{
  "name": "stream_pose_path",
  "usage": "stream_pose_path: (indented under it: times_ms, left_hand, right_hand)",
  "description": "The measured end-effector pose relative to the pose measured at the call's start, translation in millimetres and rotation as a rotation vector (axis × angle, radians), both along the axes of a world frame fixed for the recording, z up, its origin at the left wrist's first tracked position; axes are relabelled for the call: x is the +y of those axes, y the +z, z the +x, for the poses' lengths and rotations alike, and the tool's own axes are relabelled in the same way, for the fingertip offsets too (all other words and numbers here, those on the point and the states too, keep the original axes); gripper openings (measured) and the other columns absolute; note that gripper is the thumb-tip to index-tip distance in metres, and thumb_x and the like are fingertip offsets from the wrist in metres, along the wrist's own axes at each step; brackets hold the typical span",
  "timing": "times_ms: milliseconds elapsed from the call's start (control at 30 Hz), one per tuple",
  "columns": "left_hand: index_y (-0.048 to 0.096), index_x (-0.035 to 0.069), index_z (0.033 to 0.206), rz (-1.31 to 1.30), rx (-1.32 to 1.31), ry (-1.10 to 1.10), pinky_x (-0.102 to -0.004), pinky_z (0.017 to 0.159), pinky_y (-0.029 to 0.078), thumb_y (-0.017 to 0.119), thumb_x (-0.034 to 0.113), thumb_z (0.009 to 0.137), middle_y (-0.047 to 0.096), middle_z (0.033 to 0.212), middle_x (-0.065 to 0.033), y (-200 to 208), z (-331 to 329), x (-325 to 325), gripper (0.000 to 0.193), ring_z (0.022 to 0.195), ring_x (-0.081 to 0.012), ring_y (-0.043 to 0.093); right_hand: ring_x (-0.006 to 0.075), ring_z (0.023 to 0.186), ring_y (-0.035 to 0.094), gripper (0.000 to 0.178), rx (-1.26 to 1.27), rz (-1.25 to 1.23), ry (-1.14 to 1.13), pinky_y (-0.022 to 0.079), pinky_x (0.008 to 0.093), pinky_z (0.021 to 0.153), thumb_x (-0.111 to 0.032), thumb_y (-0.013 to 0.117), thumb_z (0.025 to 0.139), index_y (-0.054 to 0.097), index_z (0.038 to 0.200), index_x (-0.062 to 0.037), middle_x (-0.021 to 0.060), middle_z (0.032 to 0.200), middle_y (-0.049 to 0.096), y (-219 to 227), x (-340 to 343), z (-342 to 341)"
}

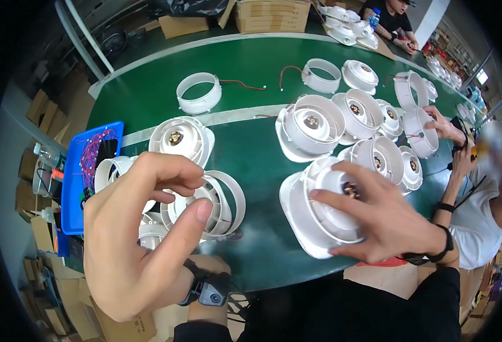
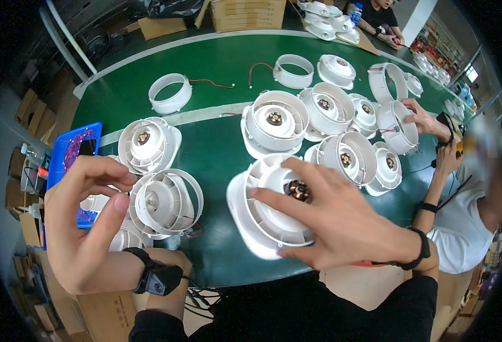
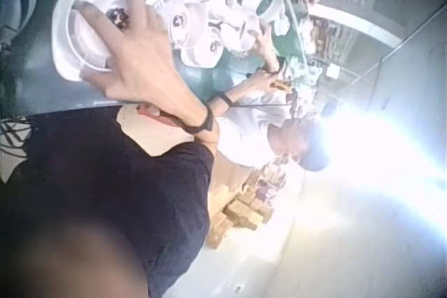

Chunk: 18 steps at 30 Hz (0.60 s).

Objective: The person assembles white plastic housing components for electronic devices, likely smoke detectors. They pick up a base unit with internal wiring and a separate white plastic ring, align the parts, and press them together to snap-fit the assembly. The person repeats this process for multiple units, handling them one at a time on a green workbench.

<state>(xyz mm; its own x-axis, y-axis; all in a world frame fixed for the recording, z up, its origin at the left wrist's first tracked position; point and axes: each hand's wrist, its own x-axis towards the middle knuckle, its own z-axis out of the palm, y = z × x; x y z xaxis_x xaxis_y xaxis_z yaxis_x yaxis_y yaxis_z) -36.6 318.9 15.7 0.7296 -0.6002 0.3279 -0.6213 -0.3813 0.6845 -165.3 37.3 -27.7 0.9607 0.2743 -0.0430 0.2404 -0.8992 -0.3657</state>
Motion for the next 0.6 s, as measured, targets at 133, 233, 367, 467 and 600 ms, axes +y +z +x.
stream_pose_path:
  times_ms: [133, 233, 367, 467, 600]
  left_hand:
    - [0.064, -0.006, 0.101, -0.044, 0.043, 0.046, -0.0289, 0.081, 0.050, 0.067, 0.016, 0.079, 0.069, 0.092, -0.0133, -11, 7, 0, 0.031, 0.088, -0.0195, 0.066]
    - [0.064, -0.006, 0.100, -0.029, -0.019, 0.010, -0.0293, 0.079, 0.051, 0.068, 0.017, 0.080, 0.069, 0.092, -0.0138, -8, 6, 8, 0.031, 0.086, -0.0202, 0.067]
    - [0.065, -0.003, 0.101, 0.025, -0.115, -0.099, -0.0319, 0.074, 0.054, 0.071, 0.015, 0.082, 0.069, 0.093, -0.0148, -11, 9, 5, 0.026, 0.081, -0.0244, 0.068]
    - [0.063, 0.002, 0.105, 0.177, -0.149, -0.289, -0.0357, 0.070, 0.055, 0.075, 0.013, 0.083, 0.068, 0.094, -0.0141, 1, 9, -15, 0.027, 0.079, -0.0301, 0.067]
    - [0.058, 0.003, 0.108, 0.136, -0.232, -0.348, -0.0397, 0.067, 0.055, 0.076, 0.018, 0.084, 0.065, 0.090, -0.0128, -2, 10, -31, 0.033, 0.077, -0.0313, 0.066]
  right_hand:
    - [0.0437, 0.114, 0.059, 0.087, -0.226, -0.190, 0.009, 0.048, 0.0477, 0.097, -0.030, 0.088, 0.054, 0.061, 0.137, -0.0207, 0.0260, 0.134, 0.049, 40, 0, 37]
    - [0.0428, 0.108, 0.061, 0.087, -0.384, -0.373, 0.080, 0.049, 0.0494, 0.095, -0.029, 0.084, 0.058, 0.057, 0.140, -0.0245, 0.0247, 0.134, 0.051, 32, -5, 106]
    - [0.0422, 0.105, 0.063, 0.089, -0.051, -0.622, 0.098, 0.051, 0.0498, 0.092, -0.039, 0.083, 0.060, 0.053, 0.142, -0.0275, 0.0246, 0.133, 0.052, 10, -3, 242]
    - [0.0430, 0.110, 0.063, 0.096, 0.149, -0.706, 0.042, 0.052, 0.0502, 0.091, -0.047, 0.084, 0.056, 0.052, 0.144, -0.0294, 0.0253, 0.134, 0.052, -17, -2, 298]
    - [0.0350, 0.122, 0.058, 0.096, 0.140, -0.665, 0.051, 0.049, 0.0506, 0.096, -0.046, 0.083, 0.058, 0.050, 0.146, -0.0279, 0.0193, 0.136, 0.053, -69, 27, 351]
